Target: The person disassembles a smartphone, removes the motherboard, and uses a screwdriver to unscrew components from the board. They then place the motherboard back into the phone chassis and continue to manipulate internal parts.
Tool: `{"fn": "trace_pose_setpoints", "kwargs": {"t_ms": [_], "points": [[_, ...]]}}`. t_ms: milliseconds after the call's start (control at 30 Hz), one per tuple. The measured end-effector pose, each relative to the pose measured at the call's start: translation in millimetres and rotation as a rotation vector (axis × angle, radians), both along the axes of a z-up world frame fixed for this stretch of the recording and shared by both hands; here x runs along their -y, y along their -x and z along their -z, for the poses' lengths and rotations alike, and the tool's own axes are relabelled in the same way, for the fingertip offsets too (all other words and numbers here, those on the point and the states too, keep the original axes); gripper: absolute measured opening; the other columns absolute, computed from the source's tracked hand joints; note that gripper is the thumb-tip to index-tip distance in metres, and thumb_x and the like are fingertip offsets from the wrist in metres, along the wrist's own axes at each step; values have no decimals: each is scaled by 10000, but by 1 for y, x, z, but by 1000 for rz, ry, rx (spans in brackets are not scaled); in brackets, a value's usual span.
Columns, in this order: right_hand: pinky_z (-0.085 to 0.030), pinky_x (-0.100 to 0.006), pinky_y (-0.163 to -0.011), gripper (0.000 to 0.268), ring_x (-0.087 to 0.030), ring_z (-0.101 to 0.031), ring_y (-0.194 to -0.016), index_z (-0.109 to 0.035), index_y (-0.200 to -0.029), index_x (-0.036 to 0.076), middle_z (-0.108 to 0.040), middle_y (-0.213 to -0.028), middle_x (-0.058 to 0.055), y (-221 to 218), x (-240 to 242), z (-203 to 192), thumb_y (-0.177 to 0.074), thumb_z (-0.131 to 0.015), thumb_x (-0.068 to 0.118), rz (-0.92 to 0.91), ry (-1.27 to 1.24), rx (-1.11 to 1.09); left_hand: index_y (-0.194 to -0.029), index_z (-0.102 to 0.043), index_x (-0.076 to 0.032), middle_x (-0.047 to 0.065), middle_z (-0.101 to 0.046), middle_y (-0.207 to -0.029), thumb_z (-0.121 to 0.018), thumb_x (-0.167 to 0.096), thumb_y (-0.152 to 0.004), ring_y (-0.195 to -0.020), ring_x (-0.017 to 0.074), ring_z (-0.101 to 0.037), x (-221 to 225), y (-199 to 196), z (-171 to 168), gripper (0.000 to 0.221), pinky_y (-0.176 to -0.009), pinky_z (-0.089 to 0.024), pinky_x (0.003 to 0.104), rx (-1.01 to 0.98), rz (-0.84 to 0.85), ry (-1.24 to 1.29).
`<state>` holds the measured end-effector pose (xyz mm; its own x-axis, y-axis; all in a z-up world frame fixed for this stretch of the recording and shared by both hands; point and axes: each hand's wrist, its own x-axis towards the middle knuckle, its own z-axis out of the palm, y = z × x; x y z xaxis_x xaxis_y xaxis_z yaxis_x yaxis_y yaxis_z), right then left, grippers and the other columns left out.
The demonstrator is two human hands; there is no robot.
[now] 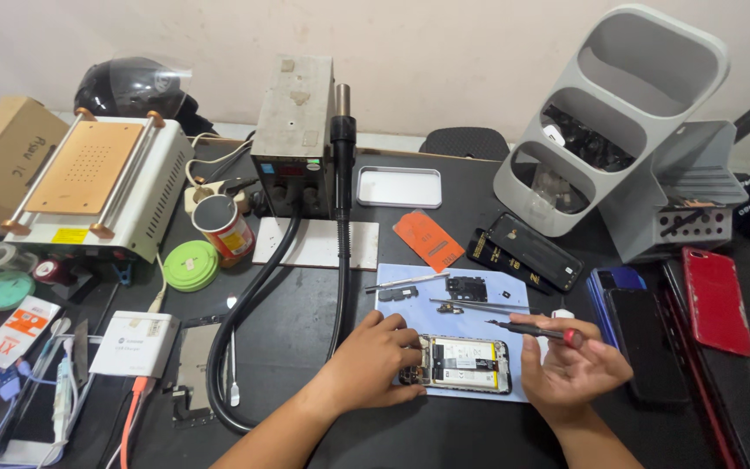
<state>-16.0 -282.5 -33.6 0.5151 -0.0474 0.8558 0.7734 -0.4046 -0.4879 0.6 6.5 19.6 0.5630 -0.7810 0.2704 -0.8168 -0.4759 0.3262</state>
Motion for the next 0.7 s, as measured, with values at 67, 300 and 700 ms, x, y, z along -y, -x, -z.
{"fn": "trace_pose_setpoints", "kwargs": {"t_ms": [67,300,700], "points": [[-618,-439,-892,678,-268,-706,-1058,-158,-1386,173,-503,-1223,-191,-1,-2,-1,-940,-599,-84,3,5,-32,-932,-769,-125,28,-675,-991,-815,-388,-767,-1044,245,-568,-1,1,0,314,-877,-420,408,2,-5,3],[-619,-431,-911,748,-286,-719,-1050,-155,-1469,173,-538,-1183,-151,0,-3,2,-939,-612,-92,-43,-20,-21,-929,-765,-118,26,-682,-1076,-804,-402,-779,-1075,239,-570,-3,2,3,323,-903,-425,404,25,4,48],[-545,-415,-1077,713,-194,-646,-1089,-168,-1663,98,-540,-1241,-113,-12,45,-38,-1126,-587,-115,-98,-583,-199,-898,-753,-111,25,-694,-1148,-802,-432,-764,-1104,237,-579,-7,-2,15,351,-950,-426,400,32,1,65]]}}
